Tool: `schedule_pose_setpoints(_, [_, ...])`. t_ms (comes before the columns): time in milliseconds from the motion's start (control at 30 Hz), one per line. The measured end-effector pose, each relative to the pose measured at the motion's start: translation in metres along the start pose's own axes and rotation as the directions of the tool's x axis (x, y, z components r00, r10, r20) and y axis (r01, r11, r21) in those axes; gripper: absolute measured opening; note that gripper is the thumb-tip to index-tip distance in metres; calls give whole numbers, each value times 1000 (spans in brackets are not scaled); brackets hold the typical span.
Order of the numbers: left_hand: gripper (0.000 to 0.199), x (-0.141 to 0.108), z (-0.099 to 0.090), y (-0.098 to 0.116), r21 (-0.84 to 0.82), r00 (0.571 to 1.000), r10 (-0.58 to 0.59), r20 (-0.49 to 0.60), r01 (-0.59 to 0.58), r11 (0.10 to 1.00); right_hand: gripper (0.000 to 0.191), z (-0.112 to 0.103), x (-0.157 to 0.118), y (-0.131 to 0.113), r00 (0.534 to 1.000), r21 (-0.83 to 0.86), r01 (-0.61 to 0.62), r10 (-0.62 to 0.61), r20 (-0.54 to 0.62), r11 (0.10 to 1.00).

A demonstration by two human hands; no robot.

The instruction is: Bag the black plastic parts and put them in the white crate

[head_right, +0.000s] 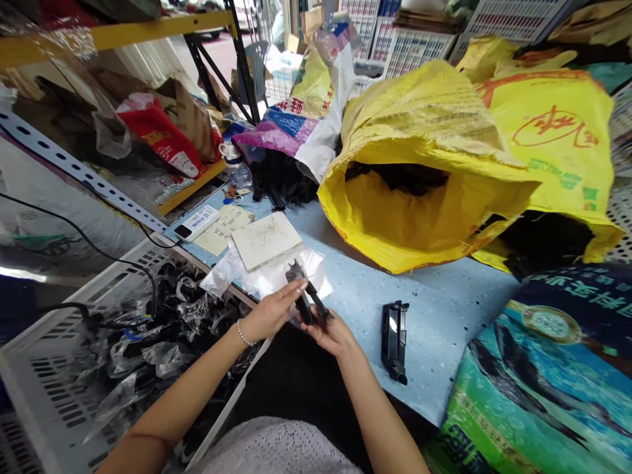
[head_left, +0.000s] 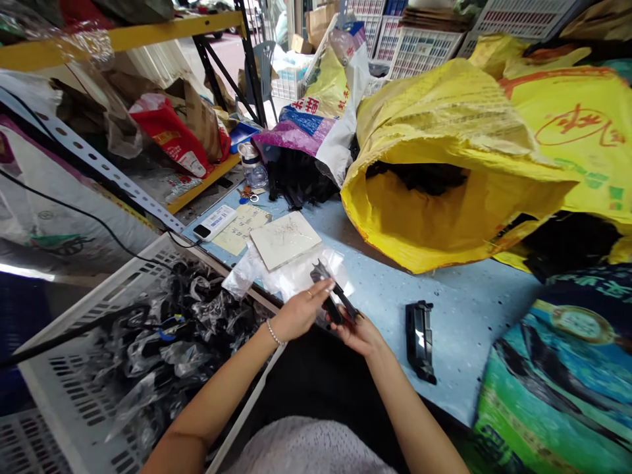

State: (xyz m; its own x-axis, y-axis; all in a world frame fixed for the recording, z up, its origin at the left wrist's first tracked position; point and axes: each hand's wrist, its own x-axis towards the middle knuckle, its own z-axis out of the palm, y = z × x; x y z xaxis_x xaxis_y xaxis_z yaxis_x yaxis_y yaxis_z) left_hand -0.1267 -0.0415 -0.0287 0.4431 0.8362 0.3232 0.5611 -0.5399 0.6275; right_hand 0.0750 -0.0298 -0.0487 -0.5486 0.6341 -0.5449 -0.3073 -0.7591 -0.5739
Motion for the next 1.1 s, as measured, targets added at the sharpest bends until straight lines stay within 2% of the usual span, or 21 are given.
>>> schedule_pose_setpoints(67, [75, -5, -2, 7, -59, 999, 12, 32, -10, 998, 27, 7, 3, 2, 998, -60, 70, -70, -1, 996])
schedule_pose_setpoints(133, [73, -9, -7, 8, -93, 1000, -30, -2, 30, 995, 28, 10, 0, 6, 995, -76, 99, -98, 21, 992])
schedule_pose_setpoints(233, [77, -13, -11, 7, -65, 994, -49, -100, 43, 997, 40, 6, -6, 16, 989, 105, 28, -42, 138, 994])
schedule_pose_setpoints(333, [83, -17, -4, 12, -17, 995, 49, -82, -51, 999, 42, 1, -1, 23, 978, 183, 20, -58, 202, 983])
schedule_pose_setpoints(367, [84, -18, 0, 15, -10, 995, 87, -56, -87, 996, 38, 2, 1, 23, 983, 135, 72, -94, 161, 988])
schedule_pose_setpoints(433, [84, -20, 7, 24, -10, 992, 123, 6, -123, 992, 31, 10, 3, 22, 971, -96, 237, -237, 15, 967])
schedule_pose_setpoints(500, [80, -23, 7, 34, -23, 993, 104, 56, -103, 994, 26, 22, -3, 20, 889, -429, 376, -451, -84, 821])
schedule_pose_setpoints(533, [76, -25, 3, 41, -34, 993, 90, 79, -88, 996, 25, 28, -9, 19, 851, -564, 401, -521, -61, 722])
schedule_pose_setpoints(567, [70, -29, -3, 48, -48, 993, 74, 95, -70, 996, 27, 32, -17, 18, 846, -652, 407, -533, 4, 640])
schedule_pose_setpoints(600, [63, -36, -12, 56, -65, 992, 51, 113, -44, 997, 30, 34, -27, 16, 865, -696, 408, -495, 86, 591])
schedule_pose_setpoints(667, [50, -61, -37, 64, -83, 980, -38, 197, 55, 995, 38, 27, -50, 10, 912, -733, 390, -343, 224, 558])
schedule_pose_setpoints(700, [45, -79, -53, 61, -76, 959, -110, 261, 134, 988, 41, 17, -62, 4, 921, -766, 372, -310, 235, 525])
schedule_pose_setpoints(733, [43, -100, -69, 53, -41, 919, -208, 336, 235, 971, 43, 4, -74, -3, 918, -818, 349, -342, 200, 457])
schedule_pose_setpoints(767, [40, -124, -86, 37, 12, 872, -325, 367, 345, 939, 43, -12, -86, -12, 887, -888, 306, -441, 135, 344])
schedule_pose_setpoints(800, [35, -148, -103, 15, 78, 814, -463, 351, 467, 881, 41, -29, -96, -23, 818, -954, 230, -570, 81, 193])
schedule_pose_setpoints(833, [29, -172, -119, -12, 157, 734, -608, 303, 591, 791, 42, -47, -104, -34, 734, -992, 126, -675, 73, 31])
schedule_pose_setpoints(867, [23, -193, -135, -41, 248, 633, -738, 234, 695, 675, 46, -64, -109, -46, 691, -992, 15, -716, 101, -125])
schedule_pose_setpoints(900, [17, -212, -151, -69, 325, 531, -834, 151, 770, 549, 53, -80, -113, -57, 689, -960, -76, -710, 146, -271])
schedule_pose_setpoints(967, [5, -238, -181, -114, 430, 298, -955, -11, 863, 265, 70, -104, -112, -78, 750, -839, -156, -615, 242, -521])
schedule_pose_setpoints(1033, [9, -247, -203, -140, 460, 193, -976, -102, 879, 126, 75, -121, -106, -92, 801, -729, -132, -506, 321, -672])
schedule_pose_setpoints(1100, [16, -240, -211, -147, 452, 185, -973, -141, 886, 104, 65, -134, -100, -98, 821, -680, -67, -428, 378, -730])
